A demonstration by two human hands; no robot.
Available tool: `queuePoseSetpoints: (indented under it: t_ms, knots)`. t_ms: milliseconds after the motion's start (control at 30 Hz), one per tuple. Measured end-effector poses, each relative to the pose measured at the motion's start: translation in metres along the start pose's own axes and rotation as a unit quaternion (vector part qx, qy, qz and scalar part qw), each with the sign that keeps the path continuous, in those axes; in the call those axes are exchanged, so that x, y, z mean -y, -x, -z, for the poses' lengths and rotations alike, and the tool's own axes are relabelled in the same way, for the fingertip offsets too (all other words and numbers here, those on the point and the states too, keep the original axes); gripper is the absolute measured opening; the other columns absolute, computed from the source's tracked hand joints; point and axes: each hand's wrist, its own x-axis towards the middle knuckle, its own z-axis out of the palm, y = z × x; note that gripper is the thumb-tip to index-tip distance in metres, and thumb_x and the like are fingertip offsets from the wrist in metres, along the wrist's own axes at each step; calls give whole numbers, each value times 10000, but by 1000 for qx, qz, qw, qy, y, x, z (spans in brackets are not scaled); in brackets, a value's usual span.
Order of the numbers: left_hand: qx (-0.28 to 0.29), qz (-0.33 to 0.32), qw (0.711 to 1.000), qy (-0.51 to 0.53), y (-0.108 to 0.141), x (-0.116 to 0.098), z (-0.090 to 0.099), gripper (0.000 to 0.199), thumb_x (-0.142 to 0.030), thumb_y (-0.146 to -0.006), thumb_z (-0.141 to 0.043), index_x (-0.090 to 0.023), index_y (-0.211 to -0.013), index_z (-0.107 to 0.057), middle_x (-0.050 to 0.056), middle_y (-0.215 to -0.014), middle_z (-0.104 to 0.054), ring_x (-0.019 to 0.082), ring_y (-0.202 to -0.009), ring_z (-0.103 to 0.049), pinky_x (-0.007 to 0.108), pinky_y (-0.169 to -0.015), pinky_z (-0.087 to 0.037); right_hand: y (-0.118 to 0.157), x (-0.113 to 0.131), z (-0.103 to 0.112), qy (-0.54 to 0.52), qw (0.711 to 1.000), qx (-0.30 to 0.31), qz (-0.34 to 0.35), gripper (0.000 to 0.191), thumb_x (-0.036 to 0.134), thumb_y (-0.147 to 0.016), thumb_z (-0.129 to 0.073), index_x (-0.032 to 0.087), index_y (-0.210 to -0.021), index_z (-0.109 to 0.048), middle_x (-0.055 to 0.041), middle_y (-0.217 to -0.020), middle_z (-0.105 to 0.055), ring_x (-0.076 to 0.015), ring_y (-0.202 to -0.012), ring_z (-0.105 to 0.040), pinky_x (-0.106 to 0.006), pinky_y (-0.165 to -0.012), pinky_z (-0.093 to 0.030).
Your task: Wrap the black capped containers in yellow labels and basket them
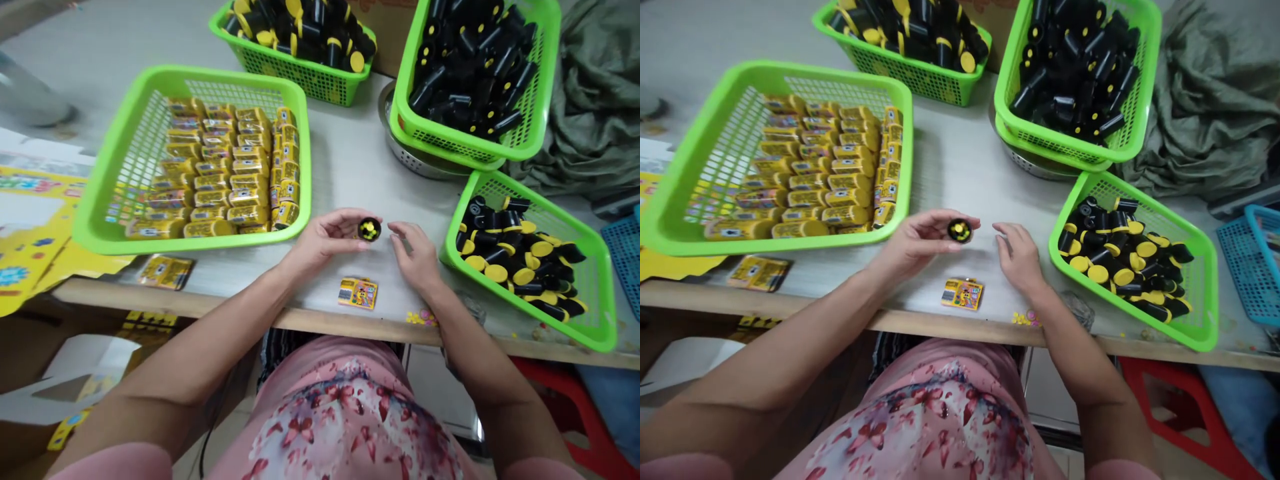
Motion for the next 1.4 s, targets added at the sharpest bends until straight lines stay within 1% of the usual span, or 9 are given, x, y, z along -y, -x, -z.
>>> queuePoseSetpoints:
  t_ms: [200,367,467,567,700,867,1067,1233,1400]
  knots:
    - [-82,-154,985,-17,8,-43,15,394,-297,-669,-886,-260,-1028,-729,18,-971,-771,276,-1001,-728,414,-894,-581,1,1,1,31,998,45,-9,242,222,-963,-489,210,-1146,-647,-103,-1079,-704,-238,-1018,-655,-432,-915,-545]
    - [-121,-165,977,-55,5,-46,28,381,-266,-690,-872,-255,-1034,-709,7,-953,-760,254,-965,-736,383,-846,-607,-23,19,-23,94,978,184,17,326,287,-949,-559,199,-1260,-597,-136,-1189,-649,-281,-1064,-635,-460,-928,-538]
    - [-104,-151,981,-63,7,-41,27,388,-253,-646,-900,-250,-994,-729,21,-956,-767,253,-949,-738,386,-853,-606,-41,24,-45,127,969,212,7,219,265,-913,-611,176,-1108,-657,-138,-1125,-649,-276,-1023,-632,-448,-919,-531]
    - [-64,-119,989,-59,12,-35,19,391,-253,-637,-907,-243,-997,-755,46,-1005,-770,255,-1002,-719,389,-895,-588,-48,21,-53,75,979,188,-31,107,219,-876,-641,194,-975,-673,-90,-1032,-678,-233,-958,-645,-411,-891,-540]
    - [25,-8,1000,-16,15,-21,7,357,-241,-678,-877,-232,-1019,-770,60,-1047,-775,250,-1045,-702,379,-924,-562,-44,16,-32,-118,973,119,-158,86,284,-854,-653,203,-873,-675,-4,-807,-722,-166,-749,-678,-327,-728,-582]
    - [1,82,996,-34,6,-4,3,333,-228,-662,-878,-217,-978,-772,33,-944,-789,178,-816,-710,332,-822,-565,-27,30,3,-260,944,14,-202,211,363,-838,-696,200,-971,-689,-20,-903,-766,-149,-745,-727,-328,-732,-631]
    - [-21,82,992,-95,0,7,4,357,-243,-606,-905,-204,-935,-773,41,-942,-792,187,-844,-703,347,-866,-550,-7,47,2,-206,970,-71,-110,101,265,-884,-675,219,-971,-701,-29,-939,-758,-144,-845,-727,-304,-796,-631]
    - [-23,100,991,-91,-1,8,2,452,-223,-621,-895,-218,-1053,-763,12,-855,-772,150,-764,-675,301,-799,-534,-6,46,7,-121,992,-38,17,148,167,-927,-598,221,-1033,-685,-60,-1024,-744,-162,-951,-714,-322,-826,-634]
    - [-24,113,990,-79,-1,7,3,443,-244,-698,-846,-219,-1130,-751,-6,-784,-740,123,-692,-637,283,-759,-513,-8,46,13,-107,991,-12,75,262,118,-925,-558,210,-1159,-635,-107,-1105,-714,-191,-1031,-690,-358,-840,-635]
